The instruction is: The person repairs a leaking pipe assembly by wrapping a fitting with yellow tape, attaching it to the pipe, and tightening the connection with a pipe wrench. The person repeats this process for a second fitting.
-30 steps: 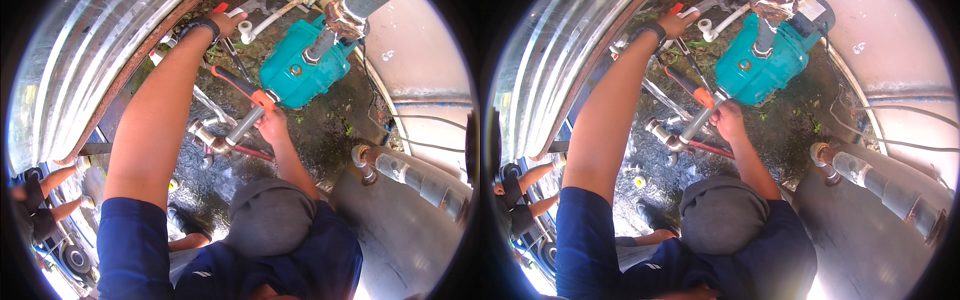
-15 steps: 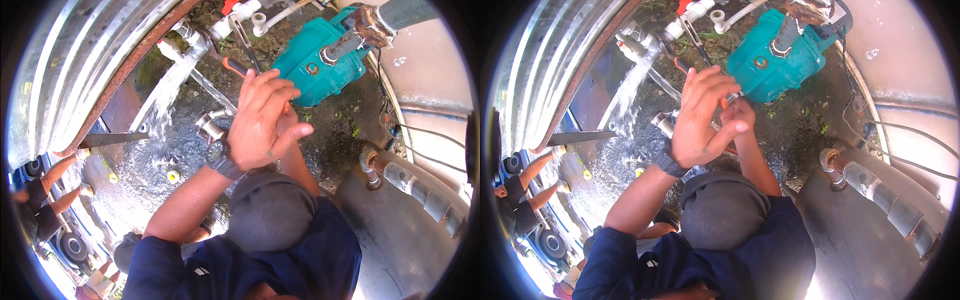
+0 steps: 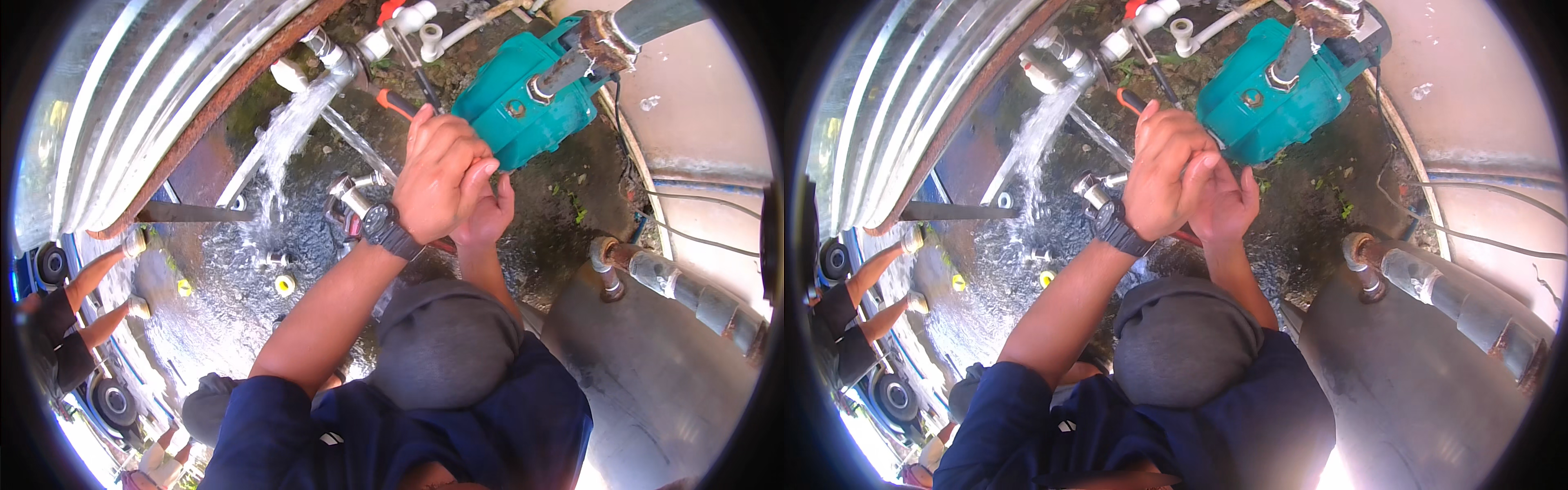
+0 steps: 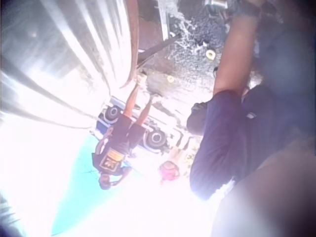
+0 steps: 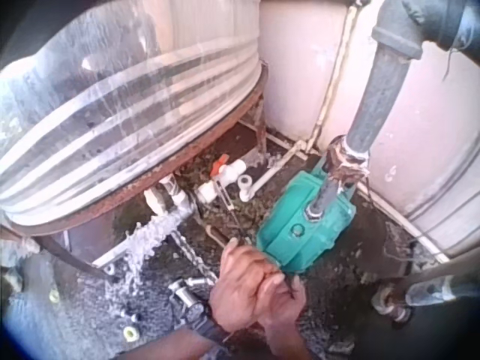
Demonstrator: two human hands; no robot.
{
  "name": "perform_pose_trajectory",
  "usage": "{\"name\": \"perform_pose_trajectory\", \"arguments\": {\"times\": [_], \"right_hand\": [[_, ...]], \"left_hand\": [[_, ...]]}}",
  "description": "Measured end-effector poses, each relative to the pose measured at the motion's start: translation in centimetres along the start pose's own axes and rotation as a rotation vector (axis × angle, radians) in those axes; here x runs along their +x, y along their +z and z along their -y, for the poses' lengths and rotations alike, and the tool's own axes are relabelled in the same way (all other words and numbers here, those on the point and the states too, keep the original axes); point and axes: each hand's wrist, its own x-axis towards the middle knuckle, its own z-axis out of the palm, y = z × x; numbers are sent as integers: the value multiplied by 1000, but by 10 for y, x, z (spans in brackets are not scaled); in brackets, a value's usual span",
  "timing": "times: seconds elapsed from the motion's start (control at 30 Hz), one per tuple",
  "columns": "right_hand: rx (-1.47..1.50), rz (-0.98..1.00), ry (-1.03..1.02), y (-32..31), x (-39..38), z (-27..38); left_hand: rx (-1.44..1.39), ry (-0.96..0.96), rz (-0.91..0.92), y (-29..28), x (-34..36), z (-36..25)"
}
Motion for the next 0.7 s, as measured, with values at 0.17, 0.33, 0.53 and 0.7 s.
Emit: {"name": "perform_pose_trajectory", "arguments": {"times": [0.17,0.33,0.53,0.7], "right_hand": [[-416,-93,-3,-26,8,-11],[-977,-140,16,-60,20,-25],[-1294,-136,228,-79,-3,4],[-1681,-113,445,-76,-27,48]], "left_hand": [[-6,-52,-16,-3,-2,-4],[-3,-59,-89,-7,0,-14],[-28,-107,-160,-71,-41,-7],[-303,-574,-480,-114,-135,50]]}}
